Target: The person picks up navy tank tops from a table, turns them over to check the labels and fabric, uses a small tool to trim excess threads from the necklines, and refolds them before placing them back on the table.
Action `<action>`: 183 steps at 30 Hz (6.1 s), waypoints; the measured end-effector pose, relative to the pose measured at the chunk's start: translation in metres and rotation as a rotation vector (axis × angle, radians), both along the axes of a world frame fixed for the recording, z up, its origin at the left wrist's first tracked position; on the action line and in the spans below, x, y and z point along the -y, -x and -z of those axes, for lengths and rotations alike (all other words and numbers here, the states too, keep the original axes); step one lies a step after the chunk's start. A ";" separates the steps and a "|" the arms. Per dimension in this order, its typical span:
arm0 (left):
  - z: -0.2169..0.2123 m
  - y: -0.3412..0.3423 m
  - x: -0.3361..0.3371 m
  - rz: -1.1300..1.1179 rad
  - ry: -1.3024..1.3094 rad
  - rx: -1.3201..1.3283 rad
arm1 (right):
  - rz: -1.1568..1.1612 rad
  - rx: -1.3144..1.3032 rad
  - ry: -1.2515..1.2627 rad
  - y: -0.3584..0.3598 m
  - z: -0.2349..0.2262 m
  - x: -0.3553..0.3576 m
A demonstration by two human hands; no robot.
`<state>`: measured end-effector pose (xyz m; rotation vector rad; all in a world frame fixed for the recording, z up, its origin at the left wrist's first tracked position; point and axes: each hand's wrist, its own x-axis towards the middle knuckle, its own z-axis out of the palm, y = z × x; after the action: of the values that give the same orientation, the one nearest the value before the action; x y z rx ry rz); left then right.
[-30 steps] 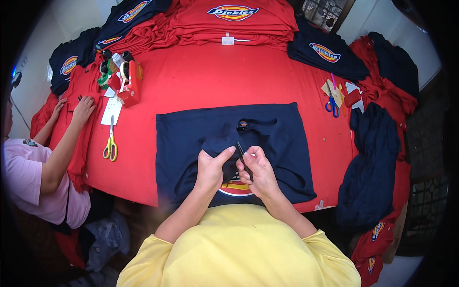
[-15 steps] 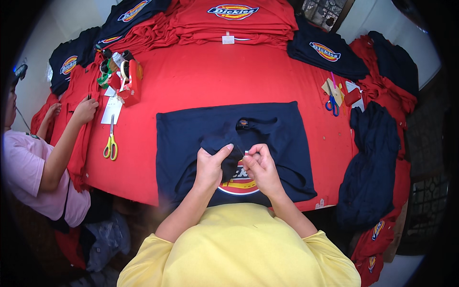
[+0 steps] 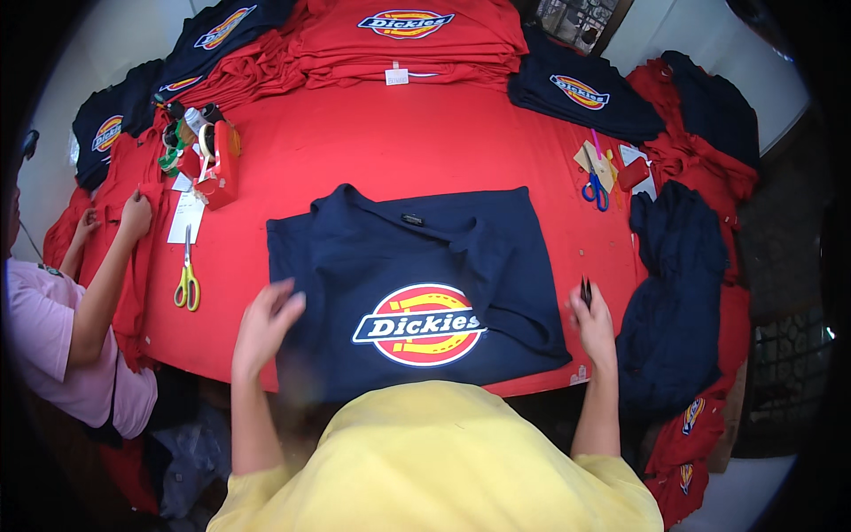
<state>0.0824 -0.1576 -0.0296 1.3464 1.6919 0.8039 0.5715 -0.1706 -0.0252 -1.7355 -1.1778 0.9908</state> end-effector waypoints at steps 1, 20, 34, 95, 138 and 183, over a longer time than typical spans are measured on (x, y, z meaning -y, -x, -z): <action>-0.006 0.007 0.026 0.089 0.005 -0.280 | 0.000 0.131 0.082 -0.018 0.007 0.019; -0.082 -0.025 0.041 -0.157 -0.225 0.371 | -0.060 -0.512 -0.064 -0.048 -0.066 -0.018; -0.244 -0.207 -0.198 0.140 -0.756 0.317 | -0.044 -0.495 -0.771 -0.291 -0.251 -0.183; -0.181 -0.200 0.106 0.718 -0.075 1.758 | -0.169 0.535 -0.609 0.021 0.094 -0.084; -0.145 -0.203 0.116 0.686 -0.013 2.147 | -0.131 0.579 -0.540 0.031 0.094 -0.082; 0.076 -0.161 0.001 0.355 -0.664 -0.406 | 0.128 0.757 -0.423 -0.029 0.083 -0.223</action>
<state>0.2432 -0.1590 -0.1052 2.3210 1.4483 0.9670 0.6009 0.0522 -0.1084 -1.8385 -1.5649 -0.0435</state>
